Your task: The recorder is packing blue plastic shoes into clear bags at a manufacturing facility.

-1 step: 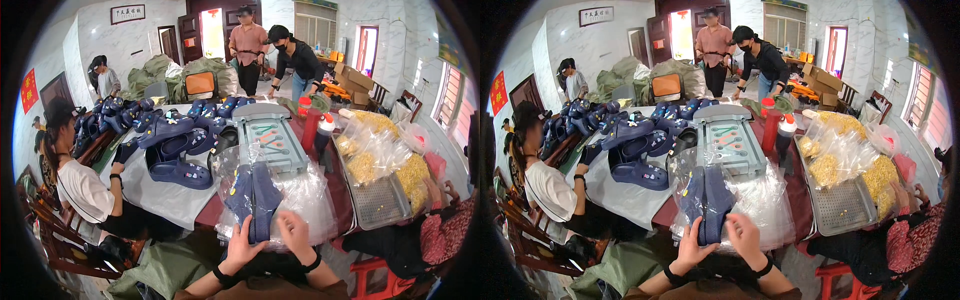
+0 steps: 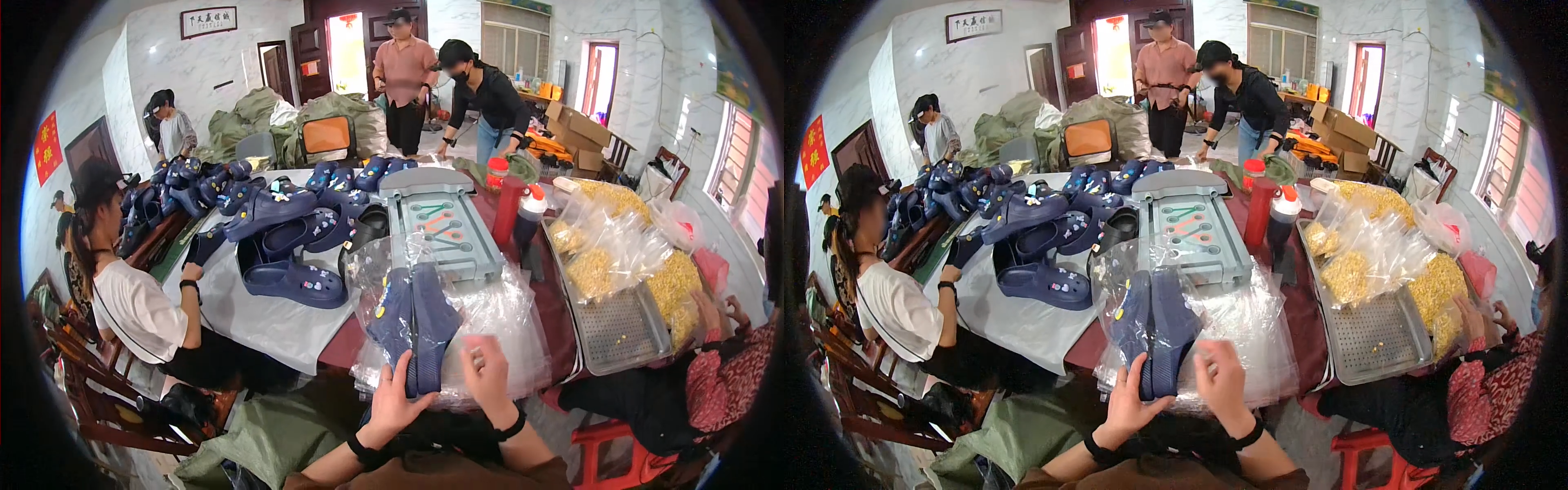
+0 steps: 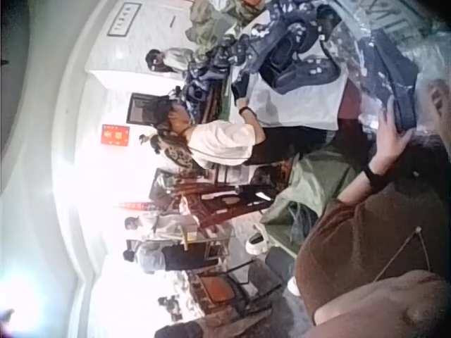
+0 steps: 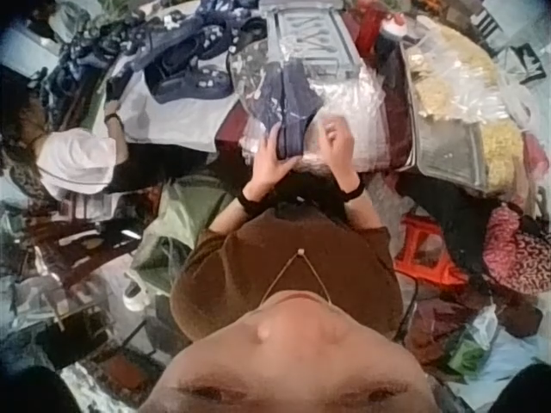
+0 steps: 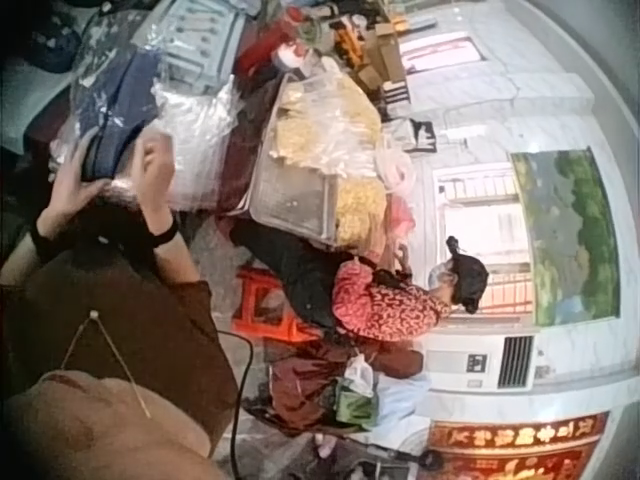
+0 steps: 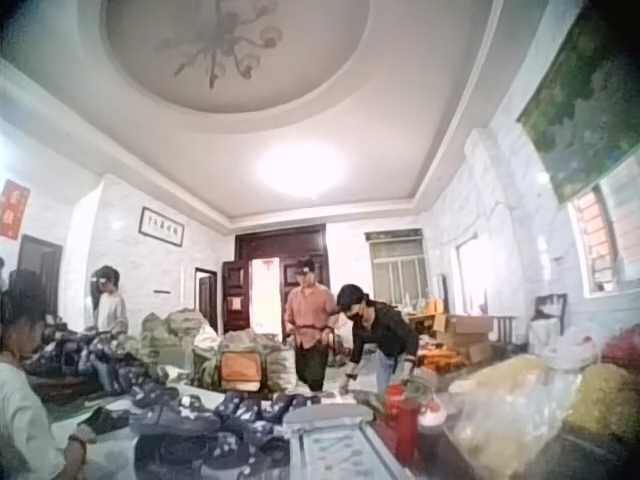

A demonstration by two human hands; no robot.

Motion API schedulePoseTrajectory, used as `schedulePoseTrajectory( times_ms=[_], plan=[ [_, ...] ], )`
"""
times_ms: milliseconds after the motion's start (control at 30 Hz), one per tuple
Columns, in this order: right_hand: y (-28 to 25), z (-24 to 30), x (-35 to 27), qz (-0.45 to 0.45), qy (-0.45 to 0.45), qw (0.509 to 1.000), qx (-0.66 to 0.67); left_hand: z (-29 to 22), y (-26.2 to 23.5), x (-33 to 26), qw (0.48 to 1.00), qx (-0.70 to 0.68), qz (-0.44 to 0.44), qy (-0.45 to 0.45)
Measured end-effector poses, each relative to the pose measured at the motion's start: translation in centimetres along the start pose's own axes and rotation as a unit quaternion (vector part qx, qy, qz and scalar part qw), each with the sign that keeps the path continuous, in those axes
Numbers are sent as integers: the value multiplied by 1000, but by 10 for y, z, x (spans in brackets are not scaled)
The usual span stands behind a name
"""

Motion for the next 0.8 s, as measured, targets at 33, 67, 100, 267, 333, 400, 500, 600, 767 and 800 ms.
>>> schedulePoseTrajectory(
  times_ms=[33, 67, 100, 267, 333, 400, 500, 600, 767, 800],
  plan=[
    [-18, -6, 8, -88, 23, 996, -17, -1, 0, 1, 1000, 12, -7, 7],
    [-16, -11, 17, -87, 26, 996, -18, -1, 1, 2, 1000, 13, -12, 7],
    [-20, -13, 25, -137, -5, 990, -23, -2, 3, 2, 1000, 12, -9, 7],
    [6, -55, 52, -127, -76, 985, -94, 0, 4, 2, 999, 31, -7, 10],
    [13, -60, 55, -93, -42, 993, -67, -3, 4, -1, 999, 43, -4, 10],
    [11, -59, 59, -117, -38, 990, -62, -4, 6, 0, 998, 55, 0, 13],
    [15, -63, 62, -120, -15, 990, -71, -4, 7, 0, 996, 72, -18, 43],
    [11, -59, 57, -141, -22, 982, -123, -7, 7, 2, 992, 87, -53, 75],
    [3, -38, 32, -137, -10, 983, -122, -2, 9, 1, 996, 50, -60, 53],
    [5, -29, 26, -123, -30, 988, -90, -6, 9, 3, 996, 49, -58, 53]
  ],
)
Point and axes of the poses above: each hand's wrist, its own x-axis towards the middle knuckle, its own y-axis out of the palm, z = x × y, the point moved 8 cm from there along x, towards the middle knuckle, and after that the axes turned 12 degrees about -x, right-handed, at the moved point
